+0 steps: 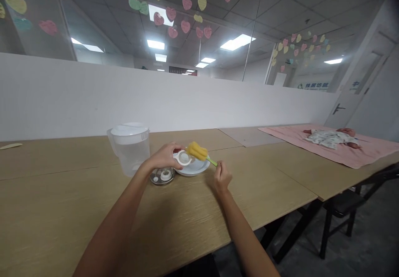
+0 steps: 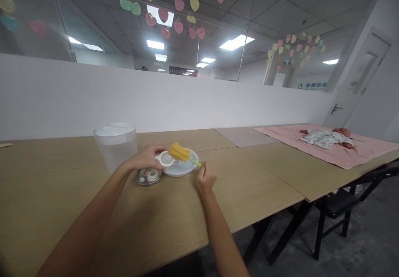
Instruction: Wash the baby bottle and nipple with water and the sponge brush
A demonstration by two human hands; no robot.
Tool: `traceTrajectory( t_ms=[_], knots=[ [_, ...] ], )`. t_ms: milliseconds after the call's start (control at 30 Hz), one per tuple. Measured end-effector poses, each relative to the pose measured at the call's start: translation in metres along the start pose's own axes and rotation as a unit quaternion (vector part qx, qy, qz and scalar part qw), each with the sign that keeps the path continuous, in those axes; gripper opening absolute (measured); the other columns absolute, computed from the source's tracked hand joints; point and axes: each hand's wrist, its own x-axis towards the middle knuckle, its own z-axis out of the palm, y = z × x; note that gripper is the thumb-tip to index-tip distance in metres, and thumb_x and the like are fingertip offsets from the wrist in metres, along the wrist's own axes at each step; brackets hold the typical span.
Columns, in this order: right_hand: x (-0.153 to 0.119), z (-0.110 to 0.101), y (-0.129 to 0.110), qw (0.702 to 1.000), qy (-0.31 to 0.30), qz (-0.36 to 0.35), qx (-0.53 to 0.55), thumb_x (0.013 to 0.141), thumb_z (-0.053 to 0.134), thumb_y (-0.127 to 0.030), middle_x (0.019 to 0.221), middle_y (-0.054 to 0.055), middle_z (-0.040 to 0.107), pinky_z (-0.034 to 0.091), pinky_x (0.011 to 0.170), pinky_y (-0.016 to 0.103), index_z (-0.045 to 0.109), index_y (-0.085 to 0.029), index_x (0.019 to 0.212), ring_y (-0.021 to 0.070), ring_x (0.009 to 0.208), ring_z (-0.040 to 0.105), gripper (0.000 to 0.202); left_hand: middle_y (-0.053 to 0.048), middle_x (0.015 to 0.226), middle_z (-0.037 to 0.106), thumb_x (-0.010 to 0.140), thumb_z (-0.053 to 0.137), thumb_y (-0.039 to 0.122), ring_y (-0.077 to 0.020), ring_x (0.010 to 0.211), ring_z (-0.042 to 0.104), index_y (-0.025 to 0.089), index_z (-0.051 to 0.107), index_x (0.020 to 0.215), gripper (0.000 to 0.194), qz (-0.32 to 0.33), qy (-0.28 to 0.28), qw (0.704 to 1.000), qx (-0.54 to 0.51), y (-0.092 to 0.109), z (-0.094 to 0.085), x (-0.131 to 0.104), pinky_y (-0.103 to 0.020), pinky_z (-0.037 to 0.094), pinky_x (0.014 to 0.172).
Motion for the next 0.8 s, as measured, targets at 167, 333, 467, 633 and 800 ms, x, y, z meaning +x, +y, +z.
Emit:
traceTrajectory(
  t_ms=[167,333,467,633,800],
  knots=[
    [0.002,-0.003,-0.001,0.995,0.051,-0.073,-0.047,0.086,0.031,-0.022,0.062,0.003,0.054,0.03,0.059,0.025,0.054,-0.019,0.067,0.0157,0.063,0.047,0.03,-0.004,0.09,0.051,0.054,0.071,0.02,-0.0213,0.082,0.054,0.019,0.066,0.11,0.056,-0.033,0.069,0.988,0.134,-0.006,0.008,0.003,-0.029,0.045,0.072],
    [0.004,-0.005,0.0,0.97,0.07,-0.208,-0.102,0.082,0.042,-0.017,0.06,0.002,0.053,0.028,0.059,0.027,0.058,-0.019,0.069,0.0156,0.062,0.044,0.021,-0.008,0.092,0.052,0.063,0.059,0.005,-0.0243,0.091,0.051,0.019,0.067,0.103,0.044,-0.001,0.123,0.955,0.268,-0.009,0.015,0.005,-0.032,0.041,0.076],
    [0.004,-0.007,0.0,0.948,0.093,-0.281,-0.121,0.078,0.048,-0.015,0.057,0.002,0.051,0.028,0.057,0.028,0.061,-0.019,0.07,0.0154,0.061,0.042,0.017,-0.01,0.094,0.055,0.069,0.046,-0.004,-0.025,0.094,0.05,0.02,0.066,0.1,0.044,0.052,0.127,0.925,0.354,-0.001,0.027,0.007,-0.035,0.039,0.076],
    [0.003,-0.008,-0.006,0.934,0.104,-0.324,-0.109,0.079,0.049,-0.014,0.058,0.002,0.052,0.029,0.058,0.028,0.063,-0.018,0.076,0.0148,0.06,0.043,0.015,-0.01,0.094,0.056,0.077,0.042,-0.002,-0.0239,0.09,0.051,0.019,0.065,0.095,0.036,0.087,0.118,0.912,0.383,0.008,0.043,0.009,-0.036,0.037,0.075],
    [-0.002,-0.003,-0.009,0.932,0.082,-0.336,-0.106,0.081,0.049,-0.016,0.06,0.002,0.054,0.03,0.059,0.028,0.065,-0.017,0.083,0.0149,0.061,0.045,0.017,-0.009,0.094,0.056,0.079,0.047,0.001,-0.0236,0.09,0.051,0.021,0.066,0.095,0.032,0.083,0.107,0.916,0.377,0.006,0.046,0.009,-0.034,0.037,0.074]
  ],
)
